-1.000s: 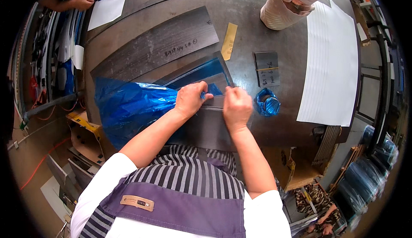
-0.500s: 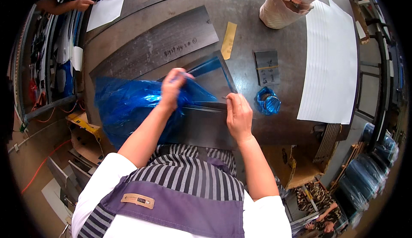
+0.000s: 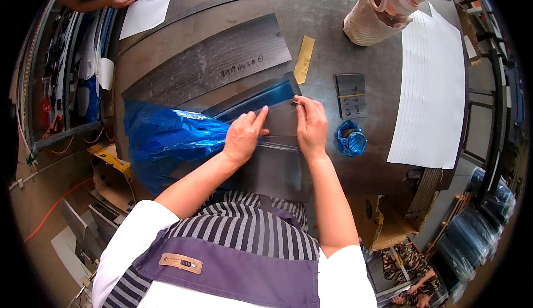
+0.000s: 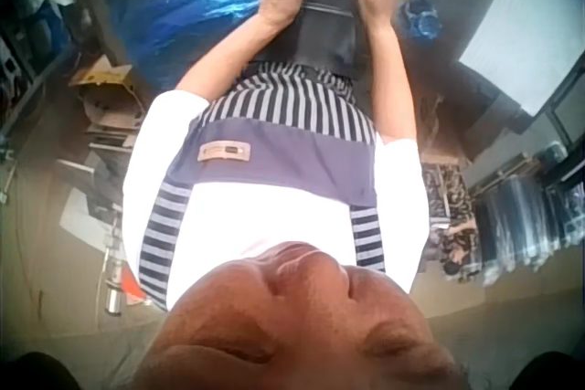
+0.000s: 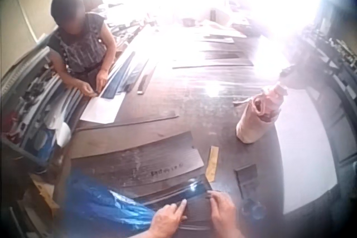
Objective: The person removes a blue protective film from a stack of metal sheets and places them on a workbench. They then repeatedly align and place white paper strips between the metal sheets, adjusting their positions by hand.
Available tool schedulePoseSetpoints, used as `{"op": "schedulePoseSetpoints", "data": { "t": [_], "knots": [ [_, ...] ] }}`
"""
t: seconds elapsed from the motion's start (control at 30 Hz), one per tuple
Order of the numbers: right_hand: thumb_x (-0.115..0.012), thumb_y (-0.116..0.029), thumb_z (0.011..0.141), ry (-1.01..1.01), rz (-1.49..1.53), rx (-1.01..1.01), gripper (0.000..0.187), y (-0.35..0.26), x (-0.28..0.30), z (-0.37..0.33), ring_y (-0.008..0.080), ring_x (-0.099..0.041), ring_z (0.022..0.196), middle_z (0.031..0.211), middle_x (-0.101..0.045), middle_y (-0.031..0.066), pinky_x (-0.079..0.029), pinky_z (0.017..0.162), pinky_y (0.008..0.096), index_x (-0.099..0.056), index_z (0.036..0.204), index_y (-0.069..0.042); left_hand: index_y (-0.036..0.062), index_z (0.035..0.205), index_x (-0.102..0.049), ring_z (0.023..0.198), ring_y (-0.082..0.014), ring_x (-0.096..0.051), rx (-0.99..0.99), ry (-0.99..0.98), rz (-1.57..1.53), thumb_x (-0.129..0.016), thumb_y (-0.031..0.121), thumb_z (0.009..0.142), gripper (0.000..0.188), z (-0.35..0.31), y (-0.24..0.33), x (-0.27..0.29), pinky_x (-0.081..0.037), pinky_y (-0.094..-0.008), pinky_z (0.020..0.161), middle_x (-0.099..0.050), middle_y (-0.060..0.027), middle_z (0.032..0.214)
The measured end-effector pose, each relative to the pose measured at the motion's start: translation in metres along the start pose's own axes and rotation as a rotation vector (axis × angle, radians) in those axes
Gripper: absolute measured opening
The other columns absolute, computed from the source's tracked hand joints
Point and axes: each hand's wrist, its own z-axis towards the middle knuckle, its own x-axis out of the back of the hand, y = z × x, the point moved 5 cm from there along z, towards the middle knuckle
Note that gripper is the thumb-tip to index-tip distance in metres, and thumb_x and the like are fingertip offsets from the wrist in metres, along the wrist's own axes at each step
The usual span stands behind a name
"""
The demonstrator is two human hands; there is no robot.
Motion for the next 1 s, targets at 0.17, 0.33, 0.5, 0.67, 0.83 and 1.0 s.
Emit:
{"op": "schedulePoseSetpoints", "data": {
  "t": [0.17, 0.33, 0.5, 0.67, 0.83, 1.0],
  "knots": [
    [-0.058, -0.008, 0.093, -0.065, -0.021, -0.098, 0.015, 0.008, -0.012, 0.008, 0.0308, -0.062, 0.098, 0.1, -0.068, 0.0129, -0.05, 0.084, 0.0387, -0.066, 0.106, -0.005, 0.0084, 0.113, -0.063, 0.086, -0.0317, -0.059, 0.088, -0.019, -0.285, -0.078, 0.013, 0.072, 0.043, 0.016, -0.003, 0.015, -0.05, -0.0401, 0.075, -0.056, -0.0106, 0.089],
    [-0.058, -0.008, 0.093, -0.051, -0.078, -0.069, 0.015, 0.009, -0.014, 0.003, 0.0307, -0.062, 0.098, 0.101, -0.069, 0.0118, -0.051, 0.085, 0.0383, -0.066, 0.105, -0.004, 0.008, 0.097, -0.064, 0.092, -0.0304, -0.061, 0.024, -0.219, -0.425, -0.074, 0.008, 0.075, 0.024, 0.006, 0.016, -0.012, -0.051, -0.0416, 0.077, -0.059, -0.0095, 0.09],
    [-0.062, -0.009, 0.089, 0.022, -0.427, 0.174, 0.011, -0.001, -0.01, 0.008, 0.0278, -0.061, 0.086, 0.087, -0.063, 0.0085, -0.05, 0.074, 0.039, -0.068, 0.098, -0.005, 0.0074, 0.096, -0.062, 0.084, -0.0339, -0.062, 0.147, 0.038, -0.488, -0.075, 0.01, 0.078, 0.022, 0.019, -0.004, -0.007, -0.052, -0.042, 0.072, -0.059, -0.0116, 0.09],
    [-0.065, -0.007, 0.081, -0.193, -0.255, 0.376, 0.016, -0.028, -0.022, -0.022, 0.0264, -0.06, 0.076, 0.082, -0.058, 0.0062, -0.046, 0.07, 0.0378, -0.069, 0.096, -0.006, 0.0067, 0.105, -0.056, 0.079, -0.0321, -0.061, 0.196, 0.039, -0.424, -0.08, 0.007, 0.073, 0.041, 0.015, -0.012, -0.018, -0.052, -0.0403, 0.069, -0.057, -0.0136, 0.088],
    [-0.065, -0.006, 0.081, -0.173, -0.334, 0.282, 0.015, -0.021, -0.021, -0.028, 0.0267, -0.06, 0.078, 0.083, -0.06, 0.0071, -0.045, 0.069, 0.0389, -0.07, 0.095, -0.005, 0.0124, 0.121, -0.05, 0.081, -0.0332, -0.061, 0.31, 0.019, -0.423, -0.081, 0.002, 0.069, 0.062, 0.019, -0.005, -0.009, -0.053, -0.0416, 0.072, -0.055, -0.0139, 0.099],
    [-0.068, -0.006, 0.077, -0.057, -0.369, 0.163, 0.014, -0.005, -0.004, -0.017, 0.0258, -0.06, 0.08, 0.084, -0.06, 0.0058, -0.045, 0.07, 0.0389, -0.069, 0.091, -0.006, 0.0148, 0.109, -0.06, 0.089, -0.0359, -0.066, 0.24, -0.121, -0.341, -0.077, -0.001, 0.068, 0.047, 0.032, -0.001, 0.003, -0.055, -0.045, 0.07, -0.051, -0.0119, 0.123]
  ]
}}
